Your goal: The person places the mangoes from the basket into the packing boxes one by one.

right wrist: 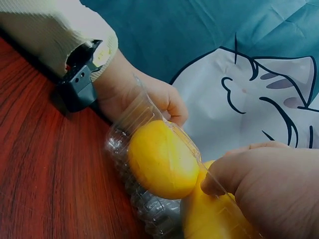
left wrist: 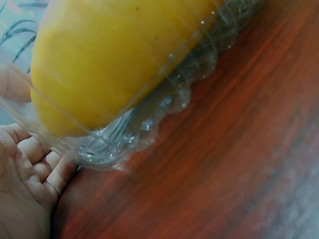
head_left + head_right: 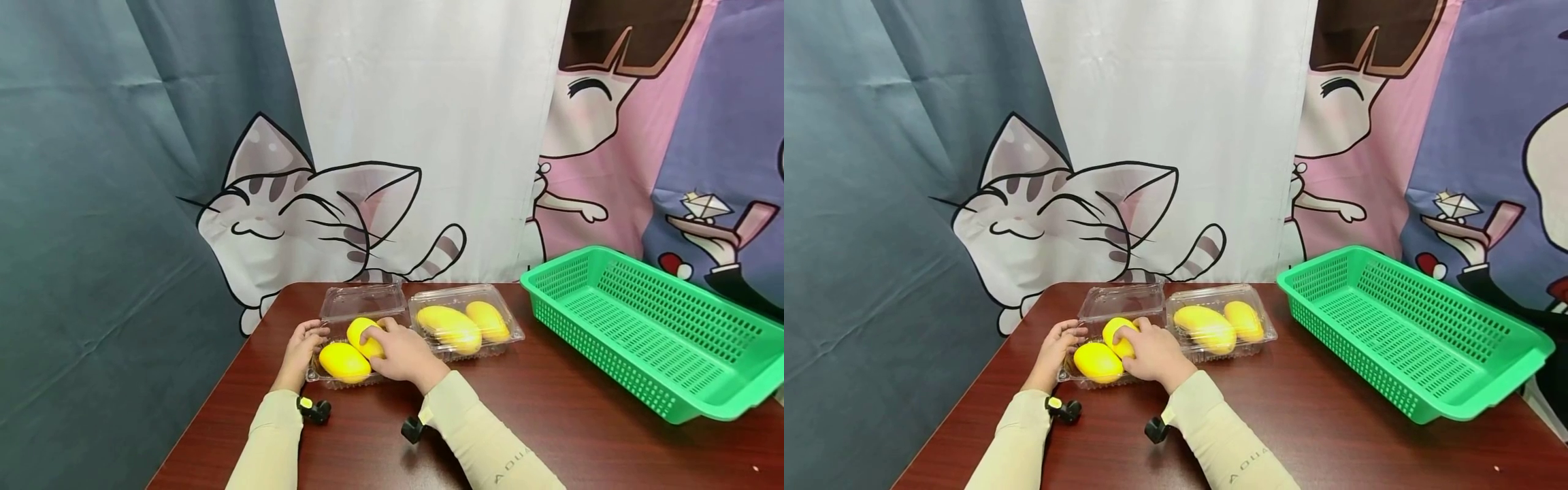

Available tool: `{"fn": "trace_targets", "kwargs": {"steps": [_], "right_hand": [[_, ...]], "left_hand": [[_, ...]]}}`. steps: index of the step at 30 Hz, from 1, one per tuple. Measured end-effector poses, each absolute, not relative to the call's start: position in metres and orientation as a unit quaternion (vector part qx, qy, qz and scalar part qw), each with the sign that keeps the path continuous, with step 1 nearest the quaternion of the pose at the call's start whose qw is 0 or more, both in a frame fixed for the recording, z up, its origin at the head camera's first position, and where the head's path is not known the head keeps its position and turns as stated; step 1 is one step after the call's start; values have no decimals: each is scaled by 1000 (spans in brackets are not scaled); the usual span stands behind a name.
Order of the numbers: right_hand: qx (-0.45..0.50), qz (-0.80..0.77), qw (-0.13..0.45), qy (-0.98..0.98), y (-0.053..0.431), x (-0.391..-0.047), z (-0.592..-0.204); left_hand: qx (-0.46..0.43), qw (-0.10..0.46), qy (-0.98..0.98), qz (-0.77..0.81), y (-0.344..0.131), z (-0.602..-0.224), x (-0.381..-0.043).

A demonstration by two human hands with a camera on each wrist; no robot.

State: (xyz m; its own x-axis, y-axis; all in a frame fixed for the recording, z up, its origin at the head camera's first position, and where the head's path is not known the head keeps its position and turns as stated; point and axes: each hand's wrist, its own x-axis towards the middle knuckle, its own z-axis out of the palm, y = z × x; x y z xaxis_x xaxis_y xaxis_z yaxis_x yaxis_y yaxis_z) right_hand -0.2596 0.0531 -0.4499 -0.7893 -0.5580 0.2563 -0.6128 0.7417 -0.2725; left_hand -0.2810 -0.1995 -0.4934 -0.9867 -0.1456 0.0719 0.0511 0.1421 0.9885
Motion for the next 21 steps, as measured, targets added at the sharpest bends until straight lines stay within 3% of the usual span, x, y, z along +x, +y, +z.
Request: {"fn": "trace_targets", "kwargs": {"steps": [3,21], "right_hand": [[316,170,83,-930,53,-259,-449],[322,254,102,-906,55,-256,-444]], "left_hand": [[25,62,-750,-658,-195,-478,-272],[0,44,-714,-698,-210,-492,-282]]}}
